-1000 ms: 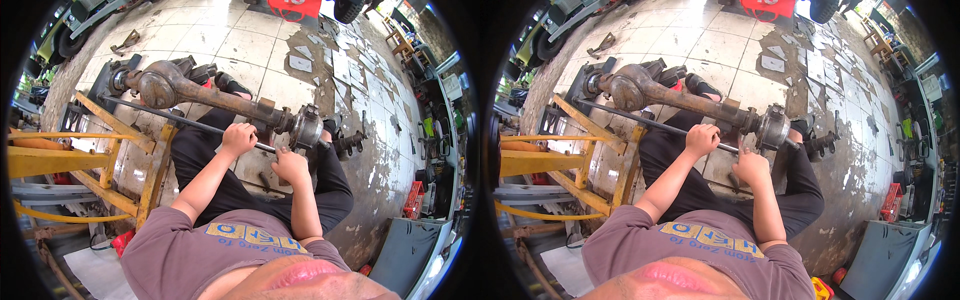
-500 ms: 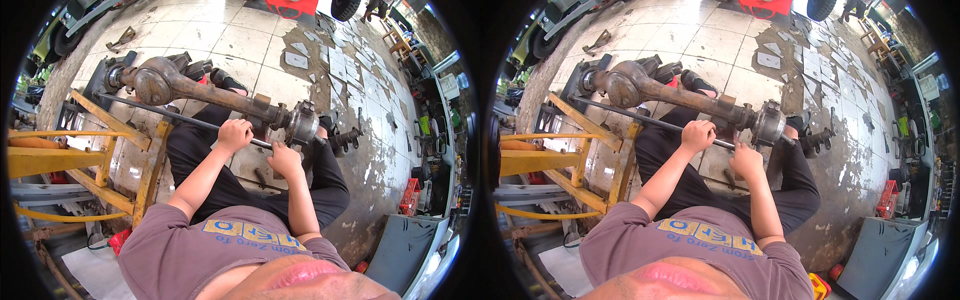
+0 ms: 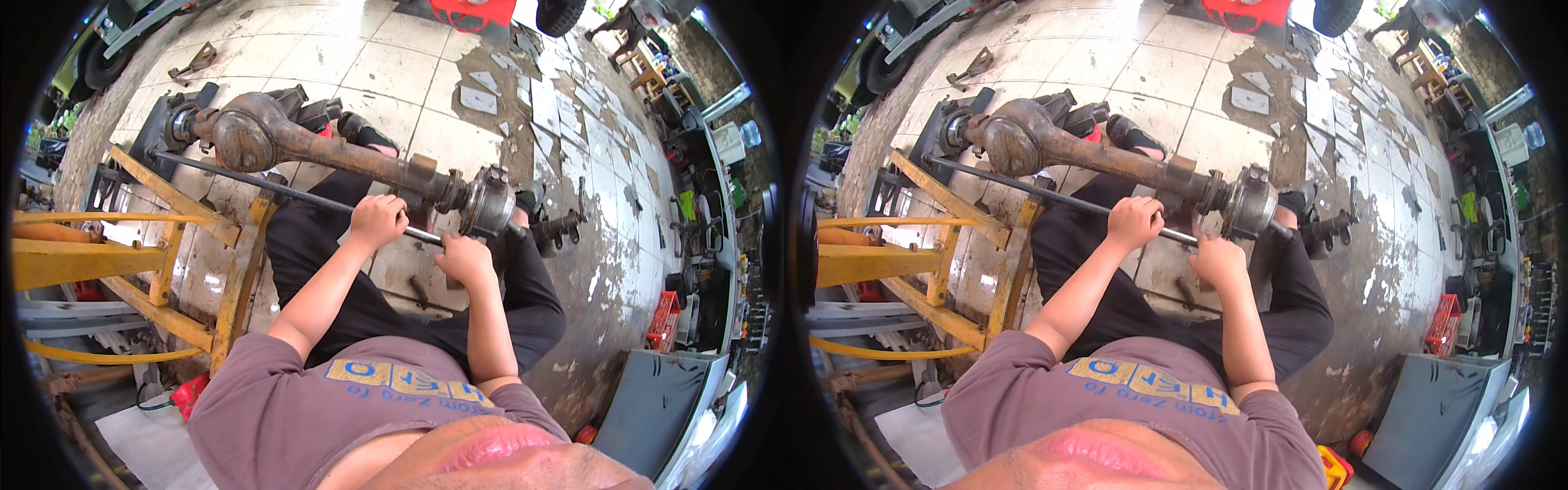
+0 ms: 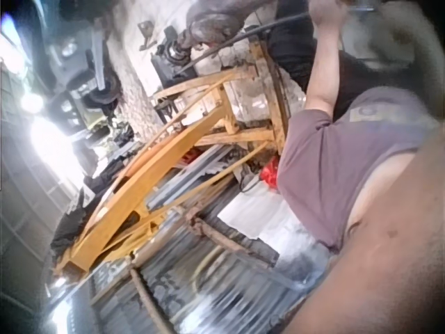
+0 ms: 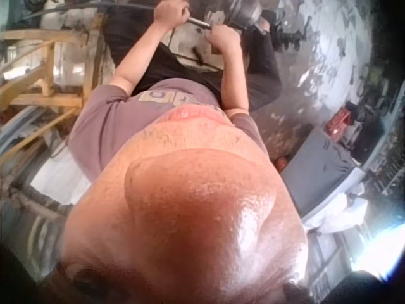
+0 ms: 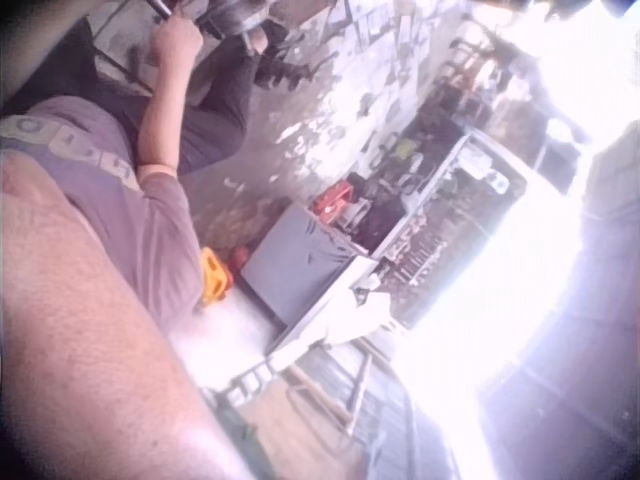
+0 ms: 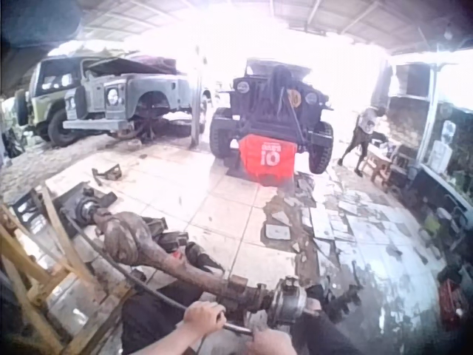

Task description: The person sits on the floor and uses a long metal bar to turn a nut on a vehicle axle assembly. The person repeatedly rotates the bar to tighten or loosen the nut on the axle.

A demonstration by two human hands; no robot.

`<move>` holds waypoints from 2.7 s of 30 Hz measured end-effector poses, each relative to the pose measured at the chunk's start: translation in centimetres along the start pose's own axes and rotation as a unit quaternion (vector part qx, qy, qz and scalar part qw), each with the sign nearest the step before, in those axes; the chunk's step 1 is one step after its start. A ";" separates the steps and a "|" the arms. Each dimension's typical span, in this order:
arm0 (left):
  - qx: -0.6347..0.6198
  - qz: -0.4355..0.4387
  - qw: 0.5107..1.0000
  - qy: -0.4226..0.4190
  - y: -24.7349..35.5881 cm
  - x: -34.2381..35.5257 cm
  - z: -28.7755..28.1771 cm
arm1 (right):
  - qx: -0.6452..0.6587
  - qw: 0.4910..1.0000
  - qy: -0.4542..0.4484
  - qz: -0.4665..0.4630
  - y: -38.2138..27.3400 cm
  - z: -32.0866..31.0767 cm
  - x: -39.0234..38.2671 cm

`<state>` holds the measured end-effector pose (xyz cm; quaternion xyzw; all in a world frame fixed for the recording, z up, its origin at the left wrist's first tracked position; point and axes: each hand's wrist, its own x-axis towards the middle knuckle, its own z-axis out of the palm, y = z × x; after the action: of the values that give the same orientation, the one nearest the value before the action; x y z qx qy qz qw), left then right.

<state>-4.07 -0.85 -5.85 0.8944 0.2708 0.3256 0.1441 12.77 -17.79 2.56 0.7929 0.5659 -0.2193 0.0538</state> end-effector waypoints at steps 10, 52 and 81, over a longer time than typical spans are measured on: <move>0.008 -0.006 1.000 -0.014 0.1 -0.3 -0.2 | -0.025 0.999 0.018 0.021 -0.5 0.5 -0.9; 0.006 -0.010 0.999 -0.030 0.2 -0.5 0.0 | -0.013 0.999 0.037 0.013 0.0 2.2 -0.4; 0.008 -0.003 1.000 -0.027 0.1 -0.2 0.2 | 0.006 1.000 -0.002 0.022 0.0 0.0 -0.8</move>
<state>-3.99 -1.07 -6.05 0.9032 0.2719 0.2990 0.1445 12.57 -18.50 2.93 0.8048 0.5472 -0.2233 0.0549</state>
